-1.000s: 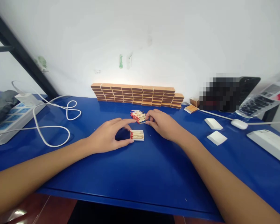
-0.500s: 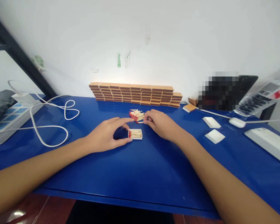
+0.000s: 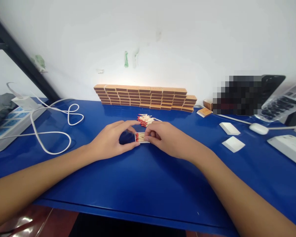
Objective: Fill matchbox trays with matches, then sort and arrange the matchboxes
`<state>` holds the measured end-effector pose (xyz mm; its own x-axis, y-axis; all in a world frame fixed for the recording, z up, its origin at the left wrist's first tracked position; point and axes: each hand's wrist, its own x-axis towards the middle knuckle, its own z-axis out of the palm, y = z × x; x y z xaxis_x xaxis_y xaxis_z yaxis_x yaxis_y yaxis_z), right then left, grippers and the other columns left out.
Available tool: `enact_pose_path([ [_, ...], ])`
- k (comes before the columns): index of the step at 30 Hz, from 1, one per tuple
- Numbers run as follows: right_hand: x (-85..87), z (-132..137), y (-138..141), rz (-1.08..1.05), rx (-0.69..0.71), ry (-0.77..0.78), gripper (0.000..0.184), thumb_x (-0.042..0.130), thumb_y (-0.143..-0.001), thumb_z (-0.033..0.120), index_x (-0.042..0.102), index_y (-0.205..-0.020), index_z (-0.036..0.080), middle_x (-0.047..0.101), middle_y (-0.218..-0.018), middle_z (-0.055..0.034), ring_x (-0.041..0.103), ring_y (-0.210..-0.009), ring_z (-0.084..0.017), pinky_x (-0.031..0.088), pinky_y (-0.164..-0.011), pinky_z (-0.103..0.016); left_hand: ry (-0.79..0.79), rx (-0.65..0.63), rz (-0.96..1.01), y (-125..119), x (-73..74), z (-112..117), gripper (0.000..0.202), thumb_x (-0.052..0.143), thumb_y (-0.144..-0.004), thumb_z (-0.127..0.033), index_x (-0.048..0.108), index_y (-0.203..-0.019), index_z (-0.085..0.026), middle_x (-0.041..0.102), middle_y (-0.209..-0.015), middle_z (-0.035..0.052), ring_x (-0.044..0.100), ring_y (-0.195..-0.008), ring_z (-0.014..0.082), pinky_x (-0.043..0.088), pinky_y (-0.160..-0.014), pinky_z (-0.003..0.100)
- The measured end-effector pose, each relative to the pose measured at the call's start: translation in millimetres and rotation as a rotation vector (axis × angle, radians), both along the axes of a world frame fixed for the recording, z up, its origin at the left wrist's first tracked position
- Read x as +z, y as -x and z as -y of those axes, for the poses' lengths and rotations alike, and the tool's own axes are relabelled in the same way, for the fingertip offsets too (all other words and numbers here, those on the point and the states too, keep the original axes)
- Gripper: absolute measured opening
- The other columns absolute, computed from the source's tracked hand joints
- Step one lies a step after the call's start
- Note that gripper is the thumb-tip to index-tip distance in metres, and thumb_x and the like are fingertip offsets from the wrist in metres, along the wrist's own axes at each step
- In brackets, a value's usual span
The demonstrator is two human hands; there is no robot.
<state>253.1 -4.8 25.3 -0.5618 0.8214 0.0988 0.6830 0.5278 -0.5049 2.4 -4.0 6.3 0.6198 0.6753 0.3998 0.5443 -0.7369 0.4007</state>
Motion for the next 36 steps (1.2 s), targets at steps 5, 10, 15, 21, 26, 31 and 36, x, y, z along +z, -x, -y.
enact_pose_path([
  [5,-6.0,-14,-6,-0.060,-0.129,-0.200,0.012,0.060,-0.098,0.030,0.069,-0.099,0.022,0.064,-0.086,-0.0040,0.057,-0.073,-0.018,0.044,-0.068,-0.032,0.021,-0.026,-0.003,0,-0.2,2,0.057,0.076,-0.091,-0.034,0.053,-0.143,-0.026,0.076,-0.109,0.0020,0.069,-0.103,0.0240,0.055,-0.093,0.041],
  [10,-19.4,-24,-11,0.006,-0.107,-0.218,0.022,0.057,-0.099,0.029,0.072,-0.114,0.023,0.063,-0.098,-0.0079,0.060,-0.079,-0.021,0.046,-0.073,-0.034,0.019,-0.042,0.000,0,1.3,1,0.058,0.076,-0.092,-0.035,0.052,-0.144,-0.026,0.076,-0.109,0.0017,0.068,-0.104,0.0240,0.055,-0.093,0.041],
  [15,-21.7,-25,-9,-0.010,-0.112,-0.173,0.016,0.057,-0.098,0.028,0.072,-0.099,0.022,0.063,-0.093,-0.0072,0.059,-0.076,-0.020,0.046,-0.071,-0.033,0.010,-0.042,0.003,0,1.0,1,0.058,0.076,-0.091,-0.035,0.053,-0.143,-0.025,0.076,-0.109,0.0021,0.068,-0.105,0.0243,0.054,-0.096,0.043],
  [21,-19.2,-26,-11,-0.012,-0.145,-0.125,0.014,0.060,-0.098,0.032,0.069,-0.095,0.022,0.063,-0.090,-0.0061,0.058,-0.076,-0.020,0.045,-0.071,-0.033,0.032,-0.044,-0.007,-1,0.7,1,0.059,0.076,-0.092,-0.035,0.053,-0.145,-0.025,0.076,-0.109,0.0025,0.068,-0.105,0.0250,0.055,-0.095,0.043],
  [26,-18.0,-28,-18,0.052,-0.156,-0.105,0.018,0.058,-0.098,0.032,0.067,-0.088,0.021,0.063,-0.089,-0.0067,0.059,-0.077,-0.021,0.044,-0.070,-0.034,0.024,-0.043,-0.008,-1,2.3,1,0.058,0.077,-0.091,-0.034,0.053,-0.144,-0.025,0.076,-0.108,0.0020,0.068,-0.104,0.0244,0.055,-0.094,0.041],
  [31,-11.6,-23,-18,0.015,-0.151,-0.146,0.020,0.056,-0.100,0.036,0.065,-0.089,0.022,0.065,-0.088,-0.0069,0.059,-0.078,-0.021,0.044,-0.069,-0.034,0.038,-0.011,-0.015,0,2.1,1,0.058,0.077,-0.091,-0.034,0.053,-0.143,-0.025,0.077,-0.109,0.0015,0.068,-0.104,0.0248,0.054,-0.093,0.042],
  [36,-9.0,-21,-19,0.040,-0.142,-0.125,0.022,0.055,-0.100,0.038,0.065,-0.089,0.022,0.065,-0.088,-0.0067,0.059,-0.077,-0.021,0.044,-0.068,-0.034,0.029,-0.002,-0.016,-1,0.3,1,0.058,0.077,-0.091,-0.035,0.053,-0.143,-0.025,0.077,-0.108,0.0016,0.068,-0.104,0.0251,0.054,-0.092,0.042],
])
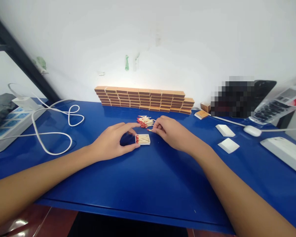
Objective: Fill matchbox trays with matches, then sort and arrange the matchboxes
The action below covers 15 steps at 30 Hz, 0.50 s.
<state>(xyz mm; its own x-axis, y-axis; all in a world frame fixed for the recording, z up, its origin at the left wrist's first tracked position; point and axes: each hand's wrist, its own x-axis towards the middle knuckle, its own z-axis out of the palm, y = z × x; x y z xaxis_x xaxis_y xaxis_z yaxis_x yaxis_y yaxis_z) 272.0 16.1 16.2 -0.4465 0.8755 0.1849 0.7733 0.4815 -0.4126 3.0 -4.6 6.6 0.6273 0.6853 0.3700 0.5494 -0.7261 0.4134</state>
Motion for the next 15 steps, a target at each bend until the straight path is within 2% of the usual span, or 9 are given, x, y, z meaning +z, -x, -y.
enact_pose_path([
  [5,-5.2,-1.0,-2.0,0.056,-0.016,-0.009,0.020,0.058,-0.097,0.037,0.066,-0.086,0.023,0.064,-0.089,-0.0073,0.057,-0.074,-0.021,0.044,-0.067,-0.034,-0.013,-0.002,0.005,-0.1,0.7,0.8,0.057,0.076,-0.091,-0.036,0.054,-0.142,-0.025,0.077,-0.108,0.0028,0.069,-0.103,0.0249,0.055,-0.091,0.041],
  [10,-8.6,-3.4,-4.1,0.037,-0.066,-0.032,0.024,0.064,-0.094,0.046,0.068,-0.091,0.023,0.062,-0.095,-0.0087,0.057,-0.076,-0.021,0.046,-0.068,-0.035,0.005,-0.006,0.003,-0.6,1.4,2.3,0.057,0.076,-0.091,-0.035,0.054,-0.143,-0.026,0.076,-0.107,0.0019,0.068,-0.102,0.0247,0.055,-0.090,0.041],
  [15,-7.6,-5.0,-5.6,0.044,-0.030,0.046,0.023,0.058,-0.097,0.039,0.068,-0.086,0.022,0.063,-0.091,-0.0079,0.059,-0.076,-0.021,0.046,-0.068,-0.035,0.013,-0.004,-0.011,-1.0,2.5,2.6,0.058,0.076,-0.091,-0.035,0.053,-0.144,-0.026,0.077,-0.108,0.0017,0.068,-0.103,0.0249,0.055,-0.090,0.041],
])
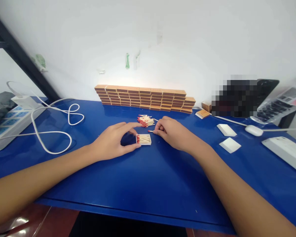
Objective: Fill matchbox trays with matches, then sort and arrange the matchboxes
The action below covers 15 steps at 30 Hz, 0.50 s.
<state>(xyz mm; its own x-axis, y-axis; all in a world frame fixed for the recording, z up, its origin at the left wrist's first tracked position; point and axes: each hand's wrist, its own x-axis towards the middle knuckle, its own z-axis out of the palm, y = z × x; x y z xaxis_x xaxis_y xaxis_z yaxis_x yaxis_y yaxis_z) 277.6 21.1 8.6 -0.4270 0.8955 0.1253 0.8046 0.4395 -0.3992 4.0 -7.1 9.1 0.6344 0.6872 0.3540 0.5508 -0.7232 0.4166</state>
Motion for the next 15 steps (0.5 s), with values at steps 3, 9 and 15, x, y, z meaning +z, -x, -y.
enact_pose_path([
  [3,5.8,3,2,-0.025,0.004,-0.018,0.025,0.060,-0.097,0.041,0.069,-0.084,0.022,0.064,-0.090,-0.0072,0.059,-0.076,-0.021,0.045,-0.068,-0.035,-0.017,0.003,0.001,0,0.2,-1,0.057,0.077,-0.091,-0.035,0.054,-0.143,-0.026,0.077,-0.108,0.0019,0.069,-0.103,0.0250,0.054,-0.090,0.040],
  [9,19.2,17,19,-0.153,0.065,0.062,0.031,0.062,-0.096,0.052,0.070,-0.085,0.024,0.067,-0.087,-0.0054,0.058,-0.072,-0.019,0.045,-0.064,-0.032,-0.026,0.007,0.012,0,-1.8,-2,0.056,0.077,-0.090,-0.035,0.054,-0.140,-0.025,0.077,-0.109,0.0019,0.069,-0.104,0.0253,0.054,-0.093,0.041],
  [15,19.4,25,30,-0.194,0.131,0.190,0.031,0.062,-0.096,0.052,0.069,-0.086,0.024,0.066,-0.078,-0.0025,0.055,-0.066,-0.017,0.043,-0.061,-0.031,-0.022,-0.001,0.008,0,-2.6,-1,0.056,0.077,-0.090,-0.035,0.053,-0.140,-0.025,0.077,-0.109,0.0019,0.069,-0.103,0.0256,0.054,-0.090,0.041],
])
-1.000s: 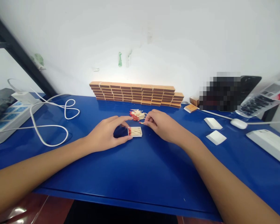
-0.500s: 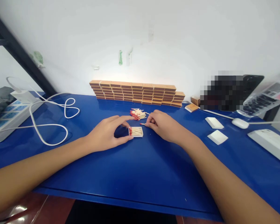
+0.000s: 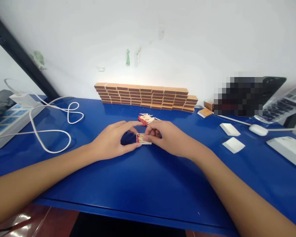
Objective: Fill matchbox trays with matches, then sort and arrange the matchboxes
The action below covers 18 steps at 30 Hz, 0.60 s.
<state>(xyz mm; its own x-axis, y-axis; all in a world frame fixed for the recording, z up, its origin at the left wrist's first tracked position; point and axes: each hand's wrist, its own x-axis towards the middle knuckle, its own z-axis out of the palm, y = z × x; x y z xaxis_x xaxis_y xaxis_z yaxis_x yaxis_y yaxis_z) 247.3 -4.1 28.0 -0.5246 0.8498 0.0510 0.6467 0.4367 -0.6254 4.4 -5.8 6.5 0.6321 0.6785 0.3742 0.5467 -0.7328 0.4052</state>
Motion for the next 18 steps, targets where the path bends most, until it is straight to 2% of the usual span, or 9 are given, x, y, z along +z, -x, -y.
enact_pose_path([
  [3,-2.7,-5,-5,-0.032,-0.048,-0.048,0.030,0.063,-0.096,0.052,0.070,-0.087,0.024,0.065,-0.077,-0.0024,0.054,-0.066,-0.017,0.043,-0.061,-0.031,0.001,-0.008,-0.004,0,1.6,1,0.057,0.076,-0.091,-0.036,0.053,-0.142,-0.025,0.077,-0.109,0.0020,0.069,-0.103,0.0251,0.053,-0.091,0.040],
  [7,-12.7,-16,-13,-0.003,-0.140,-0.251,0.020,0.061,-0.097,0.040,0.072,-0.099,0.023,0.065,-0.085,-0.0053,0.057,-0.072,-0.019,0.045,-0.068,-0.034,0.016,-0.008,-0.006,1,3.3,2,0.058,0.077,-0.090,-0.033,0.054,-0.143,-0.026,0.077,-0.109,0.0016,0.069,-0.103,0.0246,0.054,-0.091,0.040],
  [9,-18.3,-22,-16,0.039,-0.136,-0.334,0.019,0.060,-0.097,0.033,0.073,-0.106,0.023,0.065,-0.090,-0.0071,0.058,-0.075,-0.021,0.046,-0.072,-0.035,0.023,-0.008,-0.004,1,3.1,1,0.059,0.077,-0.090,-0.033,0.053,-0.143,-0.025,0.077,-0.110,0.0017,0.068,-0.103,0.0247,0.054,-0.091,0.040],
  [12,-24.1,-27,-20,0.080,-0.104,-0.354,0.023,0.057,-0.097,0.028,0.074,-0.112,0.024,0.063,-0.093,-0.0073,0.059,-0.075,-0.020,0.048,-0.074,-0.035,0.021,-0.009,0.001,1,2.3,1,0.060,0.077,-0.091,-0.033,0.052,-0.144,-0.025,0.077,-0.110,0.0020,0.068,-0.103,0.0251,0.054,-0.092,0.041],
  [18,-27.2,-30,-23,0.111,-0.122,-0.320,0.014,0.060,-0.095,0.029,0.071,-0.089,0.022,0.063,-0.088,-0.0065,0.059,-0.073,-0.020,0.047,-0.069,-0.034,-0.005,-0.013,-0.021,0,2.1,0,0.061,0.077,-0.091,-0.034,0.052,-0.146,-0.023,0.077,-0.110,0.0021,0.067,-0.102,0.0245,0.053,-0.090,0.040],
])
